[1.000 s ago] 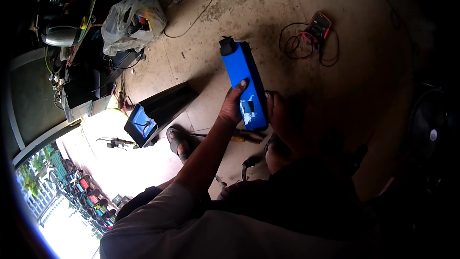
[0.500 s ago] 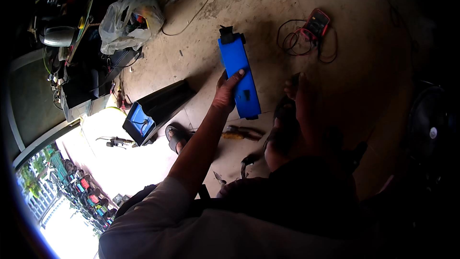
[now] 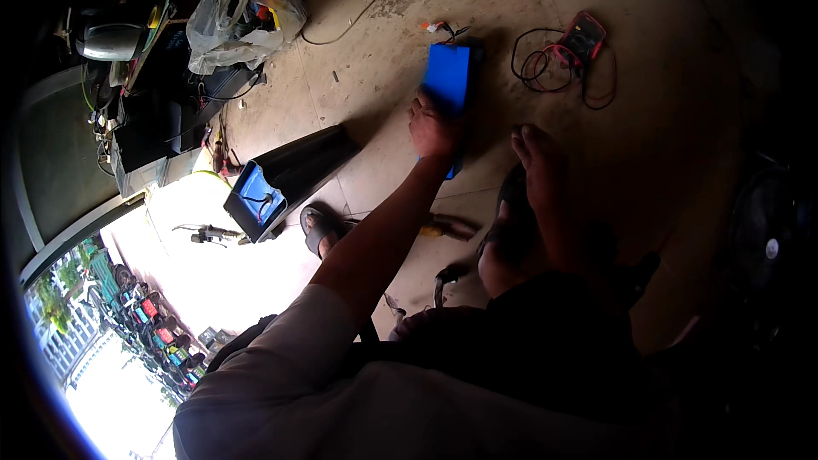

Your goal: The person fits blue battery packs into black plastic housings and secures them using a screwdriver before handling wires and connectors.

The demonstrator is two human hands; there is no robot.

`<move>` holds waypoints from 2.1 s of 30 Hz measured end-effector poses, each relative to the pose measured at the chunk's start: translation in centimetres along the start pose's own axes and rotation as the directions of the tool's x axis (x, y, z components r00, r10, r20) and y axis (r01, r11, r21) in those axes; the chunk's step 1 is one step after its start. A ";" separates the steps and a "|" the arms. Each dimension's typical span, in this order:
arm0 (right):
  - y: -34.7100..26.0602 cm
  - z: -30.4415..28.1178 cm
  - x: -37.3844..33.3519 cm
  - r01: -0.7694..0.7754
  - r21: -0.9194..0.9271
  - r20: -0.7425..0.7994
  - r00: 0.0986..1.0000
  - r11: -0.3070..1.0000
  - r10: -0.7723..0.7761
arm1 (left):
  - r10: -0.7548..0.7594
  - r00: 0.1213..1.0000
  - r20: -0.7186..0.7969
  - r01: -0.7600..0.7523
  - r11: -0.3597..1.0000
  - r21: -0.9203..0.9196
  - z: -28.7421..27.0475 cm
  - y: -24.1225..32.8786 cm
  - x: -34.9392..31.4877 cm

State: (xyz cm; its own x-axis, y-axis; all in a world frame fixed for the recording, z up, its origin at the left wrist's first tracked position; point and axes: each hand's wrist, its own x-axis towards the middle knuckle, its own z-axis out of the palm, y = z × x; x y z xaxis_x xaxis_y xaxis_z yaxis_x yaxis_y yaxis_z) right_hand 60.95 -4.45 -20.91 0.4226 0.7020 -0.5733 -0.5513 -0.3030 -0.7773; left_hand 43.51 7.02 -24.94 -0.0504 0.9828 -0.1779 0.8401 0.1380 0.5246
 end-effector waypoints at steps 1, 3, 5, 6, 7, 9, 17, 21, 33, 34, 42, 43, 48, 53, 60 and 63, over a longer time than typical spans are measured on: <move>0.5 -0.6 0.2 0.003 0.013 0.030 1.000 1.000 -0.003 | -0.019 0.996 0.089 0.018 1.000 0.006 -0.4 0.3 -0.3; 0.1 -0.2 0.1 -0.040 0.116 0.046 0.998 0.992 0.035 | 0.037 0.987 0.157 -0.040 0.999 0.015 -1.4 0.2 -1.4; -0.3 0.4 -0.5 -0.056 0.128 0.065 0.997 0.990 0.048 | 0.069 0.973 0.218 -0.075 0.997 0.018 -3.0 0.4 -2.5; -0.6 0.8 -0.9 -0.049 0.089 0.076 0.996 0.995 0.042 | 0.120 0.977 0.177 -0.122 0.992 0.001 -3.8 0.1 -3.3; -1.1 1.1 -1.5 -0.042 0.047 0.089 0.995 0.998 0.038 | 0.168 0.976 0.135 -0.168 0.986 -0.015 -4.6 -0.4 -4.2; -3.5 2.9 -3.0 -0.097 -0.201 0.126 0.984 0.975 0.124 | 0.293 0.956 0.027 -0.292 0.956 -0.039 -7.3 -0.9 -6.4; 2.4 4.7 -4.4 -0.082 -0.501 0.448 0.827 0.861 0.339 | -0.009 0.855 0.519 0.436 0.557 -0.707 -11.0 -2.5 -10.6; 8.1 4.8 -4.6 0.160 -0.503 0.554 0.814 0.849 0.175 | -0.215 0.889 0.404 0.439 0.648 -0.622 -12.8 -5.7 -11.0; 13.9 6.8 -7.9 0.964 0.259 0.904 -0.220 -0.057 0.368 | -0.031 0.986 0.163 0.073 0.964 -0.254 -26.4 -2.3 -14.6; 13.5 7.4 -8.2 0.992 0.124 0.925 -0.123 0.022 0.359 | -0.025 0.992 0.125 0.057 0.963 -0.263 -27.7 -2.2 -15.3; 3.2 7.0 -8.8 0.801 -0.435 0.900 0.401 0.412 0.170 | -0.169 0.973 -0.155 0.094 0.912 -0.398 -39.3 -4.0 -21.8; -1.1 6.9 -9.3 0.774 -0.470 0.877 0.464 0.424 0.125 | -0.182 0.973 -0.140 0.101 0.887 -0.450 -40.5 -4.8 -21.2; -18.8 10.1 -15.2 0.585 -0.490 0.754 0.657 0.646 -0.022 | -0.024 1.000 -0.004 0.021 0.943 -0.333 -49.6 -5.2 -20.6; -27.3 17.1 -20.0 0.678 -0.333 0.811 0.561 0.656 -0.169 | 0.161 0.981 0.112 -0.130 0.960 -0.247 -53.7 -9.6 -15.4; -25.1 27.0 -22.5 0.781 -0.265 0.897 0.415 0.566 -0.153 | 0.302 0.952 -0.041 -0.305 0.939 -0.162 -46.2 -16.2 -7.7; -22.6 29.5 -21.9 0.819 -0.287 0.918 0.383 0.497 -0.100 | 0.139 0.971 -0.195 -0.177 0.965 -0.193 -42.5 -15.8 -7.7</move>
State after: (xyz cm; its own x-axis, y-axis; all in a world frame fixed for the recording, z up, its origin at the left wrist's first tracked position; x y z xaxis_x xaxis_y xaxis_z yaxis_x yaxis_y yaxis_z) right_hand 42.92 6.06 16.81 -0.4430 0.8914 0.0961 0.2787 0.2388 -0.9302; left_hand 7.67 2.53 3.56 -0.0373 0.9973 0.0626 0.7153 -0.0171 0.6986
